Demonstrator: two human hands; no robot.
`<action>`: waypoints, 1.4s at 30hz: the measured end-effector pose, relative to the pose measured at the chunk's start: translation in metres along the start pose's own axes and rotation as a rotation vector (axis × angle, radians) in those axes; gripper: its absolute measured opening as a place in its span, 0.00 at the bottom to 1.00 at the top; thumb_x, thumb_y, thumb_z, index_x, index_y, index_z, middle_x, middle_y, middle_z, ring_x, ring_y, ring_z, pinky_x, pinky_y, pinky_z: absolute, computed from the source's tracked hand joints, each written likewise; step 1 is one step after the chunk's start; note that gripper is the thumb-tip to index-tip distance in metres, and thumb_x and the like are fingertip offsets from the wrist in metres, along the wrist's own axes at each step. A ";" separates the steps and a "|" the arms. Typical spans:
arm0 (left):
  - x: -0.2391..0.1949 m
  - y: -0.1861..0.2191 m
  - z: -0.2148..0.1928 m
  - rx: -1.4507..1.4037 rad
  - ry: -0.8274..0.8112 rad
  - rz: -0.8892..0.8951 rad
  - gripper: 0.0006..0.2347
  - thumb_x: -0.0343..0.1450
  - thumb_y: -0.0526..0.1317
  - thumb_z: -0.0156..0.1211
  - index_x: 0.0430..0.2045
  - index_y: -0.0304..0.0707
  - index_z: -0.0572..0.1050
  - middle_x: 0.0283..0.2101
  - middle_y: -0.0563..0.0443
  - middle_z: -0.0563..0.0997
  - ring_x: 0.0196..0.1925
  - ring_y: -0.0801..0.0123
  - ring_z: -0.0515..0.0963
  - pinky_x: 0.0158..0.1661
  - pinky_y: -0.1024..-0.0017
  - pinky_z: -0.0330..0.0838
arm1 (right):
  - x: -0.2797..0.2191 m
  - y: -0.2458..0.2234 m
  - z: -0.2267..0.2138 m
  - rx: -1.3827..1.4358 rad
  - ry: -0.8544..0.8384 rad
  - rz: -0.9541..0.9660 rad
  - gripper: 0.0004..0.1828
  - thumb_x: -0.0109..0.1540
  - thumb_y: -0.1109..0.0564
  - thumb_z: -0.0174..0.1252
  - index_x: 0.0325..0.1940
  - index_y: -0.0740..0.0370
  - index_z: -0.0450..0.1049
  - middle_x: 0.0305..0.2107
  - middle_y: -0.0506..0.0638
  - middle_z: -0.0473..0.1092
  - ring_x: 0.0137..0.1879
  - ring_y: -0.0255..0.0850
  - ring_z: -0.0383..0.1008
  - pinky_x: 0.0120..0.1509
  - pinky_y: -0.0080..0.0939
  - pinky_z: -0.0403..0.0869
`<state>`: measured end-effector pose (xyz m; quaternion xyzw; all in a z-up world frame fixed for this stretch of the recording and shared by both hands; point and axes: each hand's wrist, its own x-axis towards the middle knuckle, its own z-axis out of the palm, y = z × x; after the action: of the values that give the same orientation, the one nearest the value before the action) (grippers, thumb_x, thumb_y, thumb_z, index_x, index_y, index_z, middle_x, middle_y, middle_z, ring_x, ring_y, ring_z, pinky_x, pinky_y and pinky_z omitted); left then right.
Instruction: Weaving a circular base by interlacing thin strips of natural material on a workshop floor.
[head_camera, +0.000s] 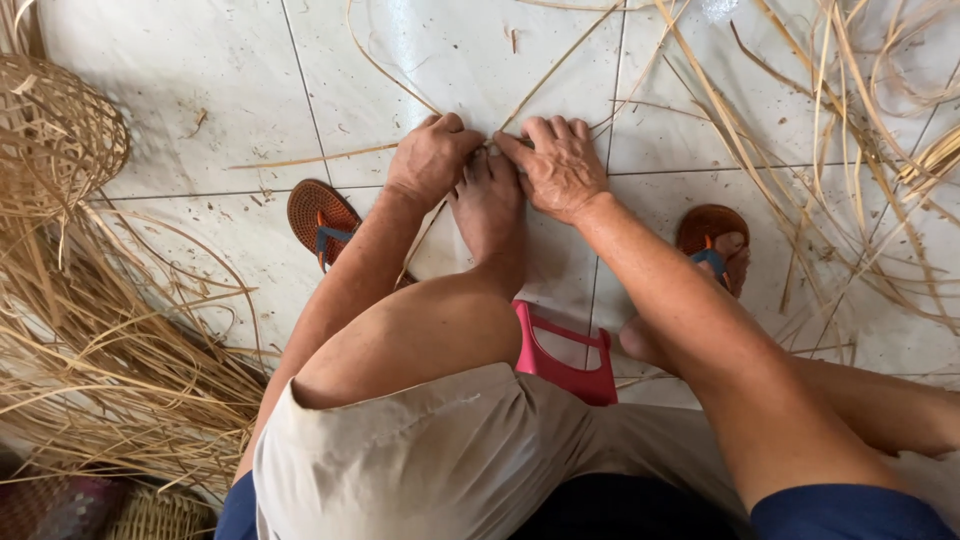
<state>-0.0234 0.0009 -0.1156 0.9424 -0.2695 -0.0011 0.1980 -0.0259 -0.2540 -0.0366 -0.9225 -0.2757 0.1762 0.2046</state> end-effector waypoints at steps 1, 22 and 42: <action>0.002 -0.001 -0.001 -0.001 0.000 0.004 0.07 0.74 0.41 0.55 0.27 0.60 0.77 0.30 0.57 0.73 0.34 0.61 0.80 0.34 0.71 0.78 | 0.001 0.001 0.001 -0.001 0.002 0.003 0.28 0.62 0.53 0.61 0.67 0.41 0.69 0.46 0.50 0.62 0.55 0.54 0.65 0.61 0.58 0.63; 0.038 0.006 -0.030 -0.042 -0.039 0.093 0.03 0.70 0.38 0.63 0.26 0.48 0.78 0.28 0.51 0.71 0.25 0.55 0.73 0.22 0.64 0.72 | 0.017 0.009 -0.003 -0.248 0.073 -0.044 0.28 0.65 0.50 0.56 0.71 0.36 0.69 0.39 0.48 0.64 0.42 0.50 0.67 0.44 0.52 0.65; 0.046 0.017 -0.019 0.118 -0.285 -0.037 0.07 0.69 0.46 0.62 0.22 0.50 0.78 0.26 0.55 0.76 0.26 0.55 0.78 0.26 0.60 0.74 | 0.021 0.006 -0.004 -0.251 0.061 -0.058 0.30 0.65 0.51 0.54 0.73 0.34 0.67 0.38 0.48 0.63 0.42 0.50 0.67 0.45 0.52 0.67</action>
<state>0.0092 -0.0283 -0.0867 0.9475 -0.2771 -0.1227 0.1019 -0.0050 -0.2477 -0.0401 -0.9374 -0.3160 0.1062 0.1007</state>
